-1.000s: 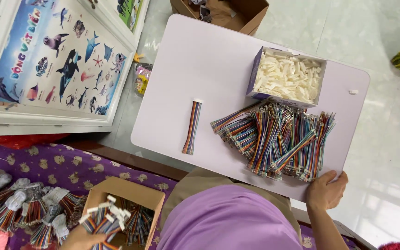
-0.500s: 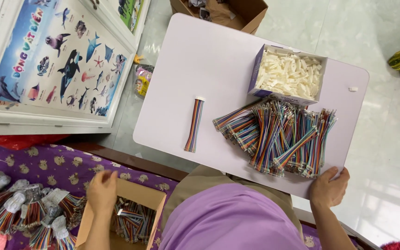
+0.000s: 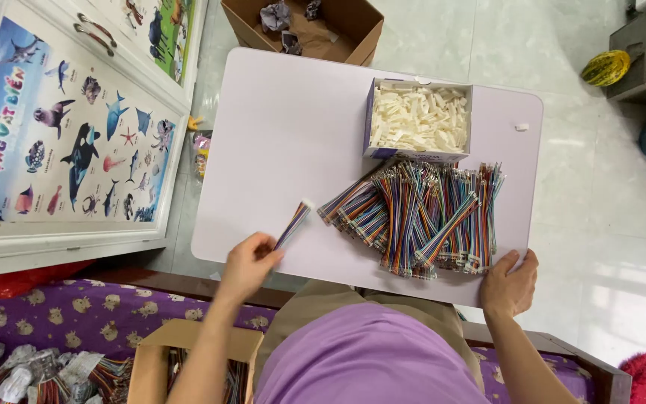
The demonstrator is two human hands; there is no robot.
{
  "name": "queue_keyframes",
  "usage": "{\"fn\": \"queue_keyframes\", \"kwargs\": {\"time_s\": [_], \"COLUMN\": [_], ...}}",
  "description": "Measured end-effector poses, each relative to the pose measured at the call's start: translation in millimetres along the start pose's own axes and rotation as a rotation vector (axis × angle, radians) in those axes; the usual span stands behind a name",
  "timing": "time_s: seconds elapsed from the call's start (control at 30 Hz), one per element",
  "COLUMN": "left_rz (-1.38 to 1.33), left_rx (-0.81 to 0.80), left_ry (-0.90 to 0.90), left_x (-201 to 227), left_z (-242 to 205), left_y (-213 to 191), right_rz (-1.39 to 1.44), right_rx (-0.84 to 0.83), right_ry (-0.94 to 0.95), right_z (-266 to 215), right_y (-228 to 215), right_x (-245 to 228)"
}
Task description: Attach plastic connectors to the ends of multi-colored ribbon cable bundles.
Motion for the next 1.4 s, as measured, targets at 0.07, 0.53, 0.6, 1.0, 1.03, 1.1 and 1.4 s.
{"fn": "queue_keyframes", "kwargs": {"time_s": [0.07, 0.53, 0.6, 1.0, 1.03, 1.1, 1.4], "left_rz": [-0.01, -0.172, -0.015, 0.402, 0.401, 0.661, 0.954], "left_rx": [-0.169, 0.014, -0.188, 0.099, 0.099, 0.29, 0.287], "left_ry": [-0.194, -0.885, -0.755, 0.256, 0.266, 0.459, 0.575], "left_x": [-34.5, -339.4, -209.3, 146.8, 132.4, 122.4, 110.4], "left_z": [-46.7, -175.3, -132.6, 40.8, 42.4, 33.8, 19.9], "left_y": [-29.0, -108.9, -80.4, 60.1, 67.3, 75.3, 90.3], "right_rz": [-0.008, -0.033, -0.031, 0.04, 0.045, 0.153, 0.2], "right_rx": [0.019, -0.017, -0.019, -0.024, -0.015, -0.109, -0.149], "right_ry": [-0.024, 0.014, 0.012, 0.024, 0.024, -0.087, -0.761], "right_z": [5.1, 4.0, 3.0, 5.7, 11.9, 25.7, 66.8], "right_y": [2.8, 3.4, 2.7, -0.7, -2.7, 4.3, -77.7], "right_x": [6.8, 2.7, 0.4, 1.9, 12.6, 22.6, -164.0]}}
Point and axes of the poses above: each hand's wrist, its own z-axis towards the middle knuckle, its own y-axis out of the palm, x = y × z, the point moved 9 cm from there along z, towards the middle knuckle, and after that the axes turned 5 degrees about -x, right-handed, at the moved point
